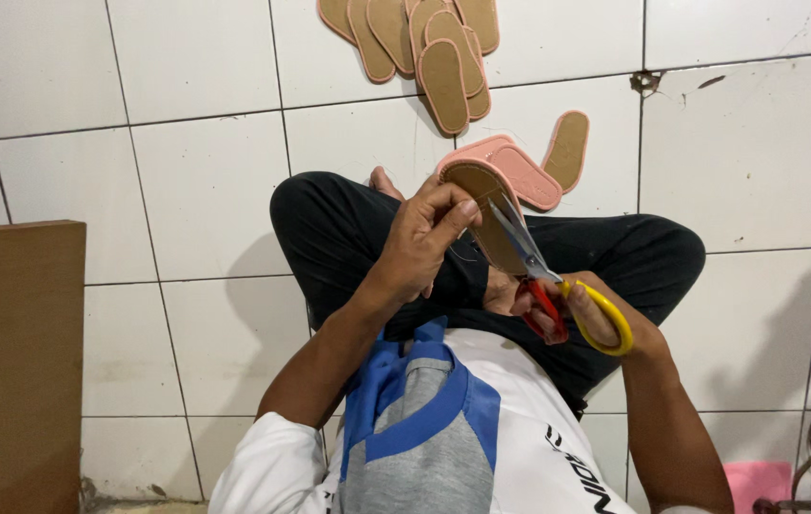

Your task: The person sits on the floor and uses scissors to trim the edges of pink shoe insoles. They hold each insole with one hand and carefully cut along the perimeter with the other, occasionally flipping the insole to trim the other side. Trimmed pieces fall onto the floor.

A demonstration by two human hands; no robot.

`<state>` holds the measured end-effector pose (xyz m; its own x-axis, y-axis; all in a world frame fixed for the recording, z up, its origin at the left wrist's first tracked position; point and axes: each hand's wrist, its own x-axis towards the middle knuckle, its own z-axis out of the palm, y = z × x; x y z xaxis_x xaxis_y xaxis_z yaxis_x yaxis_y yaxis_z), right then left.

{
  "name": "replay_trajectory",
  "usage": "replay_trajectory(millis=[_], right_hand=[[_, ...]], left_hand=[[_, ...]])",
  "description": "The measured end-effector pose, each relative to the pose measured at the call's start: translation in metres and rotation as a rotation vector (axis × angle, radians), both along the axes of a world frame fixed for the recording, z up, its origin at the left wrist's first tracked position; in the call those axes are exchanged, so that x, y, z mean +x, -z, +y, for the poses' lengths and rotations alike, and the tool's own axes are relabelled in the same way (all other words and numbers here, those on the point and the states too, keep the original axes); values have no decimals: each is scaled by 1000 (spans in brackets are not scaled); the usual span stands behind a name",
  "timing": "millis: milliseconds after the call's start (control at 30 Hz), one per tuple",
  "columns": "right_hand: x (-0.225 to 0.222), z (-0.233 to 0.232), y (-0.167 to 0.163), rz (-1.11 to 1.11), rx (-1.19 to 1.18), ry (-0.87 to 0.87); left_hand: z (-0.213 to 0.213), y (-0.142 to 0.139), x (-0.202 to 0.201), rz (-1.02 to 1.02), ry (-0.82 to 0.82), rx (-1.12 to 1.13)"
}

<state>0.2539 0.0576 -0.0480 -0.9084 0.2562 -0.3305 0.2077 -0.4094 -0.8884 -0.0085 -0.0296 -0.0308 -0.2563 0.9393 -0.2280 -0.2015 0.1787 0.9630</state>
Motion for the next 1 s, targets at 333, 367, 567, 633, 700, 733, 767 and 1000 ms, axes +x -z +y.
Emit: replay_trajectory(millis=[333, 367, 567, 633, 700, 733, 767, 1000], right_hand=[[8, 9, 8, 92, -106, -59], [12, 9, 13, 106, -173, -78], [38, 2, 52, 148, -395, 43], [41, -2, 56, 52, -431, 230], [36, -8, 53, -73, -98, 344], [28, -13, 50, -140, 67, 399], [16, -18, 48, -110, 172, 385], [-71, 8, 3, -208, 256, 547]], left_hand=[[-5, -10, -6, -36, 16, -216], [-5, -8, -6, -22, 37, -125], [-11, -2, -9, 9, 177, 101], [-14, -1, -9, -58, 113, 121], [-15, 0, -9, -22, 95, 87], [-16, 1, -8, -6, 87, 69], [-16, 3, -7, -53, 89, 55], [-15, 23, -8, -368, -128, 33]])
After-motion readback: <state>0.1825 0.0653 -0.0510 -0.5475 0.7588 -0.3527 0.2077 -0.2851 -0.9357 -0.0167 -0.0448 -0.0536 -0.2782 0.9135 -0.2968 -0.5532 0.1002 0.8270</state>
